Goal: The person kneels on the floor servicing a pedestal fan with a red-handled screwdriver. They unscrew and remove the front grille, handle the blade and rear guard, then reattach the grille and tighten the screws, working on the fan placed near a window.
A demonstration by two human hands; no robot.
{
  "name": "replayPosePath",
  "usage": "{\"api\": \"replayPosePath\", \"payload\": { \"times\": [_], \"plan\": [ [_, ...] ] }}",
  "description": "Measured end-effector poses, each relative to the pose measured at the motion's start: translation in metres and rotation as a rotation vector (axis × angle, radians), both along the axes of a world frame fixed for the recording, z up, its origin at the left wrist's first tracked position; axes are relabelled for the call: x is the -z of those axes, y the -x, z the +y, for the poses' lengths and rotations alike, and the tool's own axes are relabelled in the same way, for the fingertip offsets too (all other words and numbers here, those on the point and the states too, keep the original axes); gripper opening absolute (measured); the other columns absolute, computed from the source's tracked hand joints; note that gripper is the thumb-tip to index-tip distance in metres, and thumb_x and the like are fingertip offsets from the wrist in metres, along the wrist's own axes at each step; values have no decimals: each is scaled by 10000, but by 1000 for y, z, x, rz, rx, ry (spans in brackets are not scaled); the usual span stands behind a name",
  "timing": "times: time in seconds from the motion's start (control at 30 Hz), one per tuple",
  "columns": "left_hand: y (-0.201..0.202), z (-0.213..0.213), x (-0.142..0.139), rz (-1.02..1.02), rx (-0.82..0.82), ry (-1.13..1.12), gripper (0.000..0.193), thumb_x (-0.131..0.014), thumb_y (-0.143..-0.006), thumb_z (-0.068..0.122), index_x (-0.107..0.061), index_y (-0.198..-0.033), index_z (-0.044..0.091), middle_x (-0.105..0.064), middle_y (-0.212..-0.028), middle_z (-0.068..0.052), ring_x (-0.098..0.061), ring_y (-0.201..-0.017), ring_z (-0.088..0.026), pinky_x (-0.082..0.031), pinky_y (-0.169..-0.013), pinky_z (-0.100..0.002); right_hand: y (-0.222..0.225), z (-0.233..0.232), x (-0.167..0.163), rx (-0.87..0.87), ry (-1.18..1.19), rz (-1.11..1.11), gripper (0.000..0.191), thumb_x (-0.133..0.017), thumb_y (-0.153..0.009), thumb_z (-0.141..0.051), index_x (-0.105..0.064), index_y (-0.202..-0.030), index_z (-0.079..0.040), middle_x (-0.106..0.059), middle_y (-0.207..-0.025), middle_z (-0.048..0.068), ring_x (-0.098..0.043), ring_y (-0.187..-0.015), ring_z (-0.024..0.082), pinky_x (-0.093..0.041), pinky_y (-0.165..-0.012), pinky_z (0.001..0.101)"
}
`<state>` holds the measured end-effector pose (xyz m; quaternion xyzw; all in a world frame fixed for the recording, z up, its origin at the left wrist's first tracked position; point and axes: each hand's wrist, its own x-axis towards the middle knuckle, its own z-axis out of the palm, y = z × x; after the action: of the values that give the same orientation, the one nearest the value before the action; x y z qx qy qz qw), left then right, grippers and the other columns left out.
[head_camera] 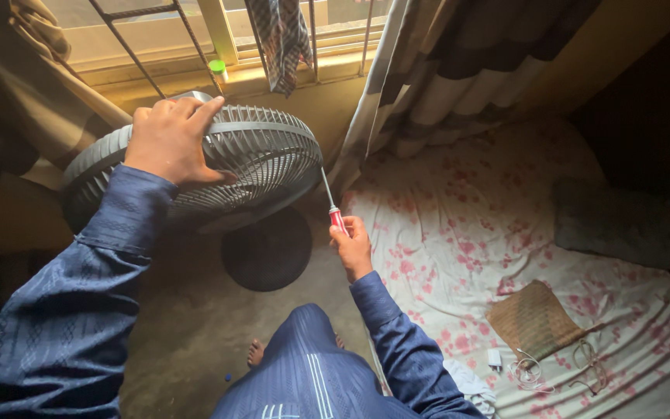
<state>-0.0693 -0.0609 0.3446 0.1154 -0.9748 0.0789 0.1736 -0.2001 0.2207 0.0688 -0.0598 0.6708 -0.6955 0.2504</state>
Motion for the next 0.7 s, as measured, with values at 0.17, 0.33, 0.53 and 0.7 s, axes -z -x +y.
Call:
{"api": "replayPosePath", "payload": {
  "times": [0.17,0.33,0.53,0.7],
  "plan": [
    [3,2,-1,18,15,14,1199,-895,-420,706,-566,-1461,212,-644,-1228,-62,-622,-1091,-316,-458,-838,-505,10,3,7,-90,137,-147,295,-637,-950,-342,-643,-1164,-138,-646,-904,25,-581,-609,50,-453,-478,224],
    [7,-2,3,28,17,9,1216,-892,-401,713,-565,-1462,217,-642,-1218,-60,-626,-1087,-312,-462,-834,-501,3,4,2,-34,-2,28,365,-759,-868,-204,-511,-1119,-111,-606,-928,2,-580,-600,138,-429,-458,275],
    [10,-5,6,35,13,33,1210,-896,-405,711,-567,-1458,216,-642,-1201,-63,-629,-1069,-313,-464,-815,-491,11,2,9,-81,132,-144,312,-651,-973,-319,-595,-1193,-105,-686,-968,45,-619,-669,55,-497,-516,215],
    [11,-4,5,39,17,31,1212,-891,-407,723,-568,-1458,213,-643,-1196,-67,-636,-1039,-316,-465,-807,-486,7,6,16,-76,37,45,435,-785,-874,-209,-504,-1182,-83,-622,-981,52,-594,-656,124,-450,-495,287]
  ]
}}
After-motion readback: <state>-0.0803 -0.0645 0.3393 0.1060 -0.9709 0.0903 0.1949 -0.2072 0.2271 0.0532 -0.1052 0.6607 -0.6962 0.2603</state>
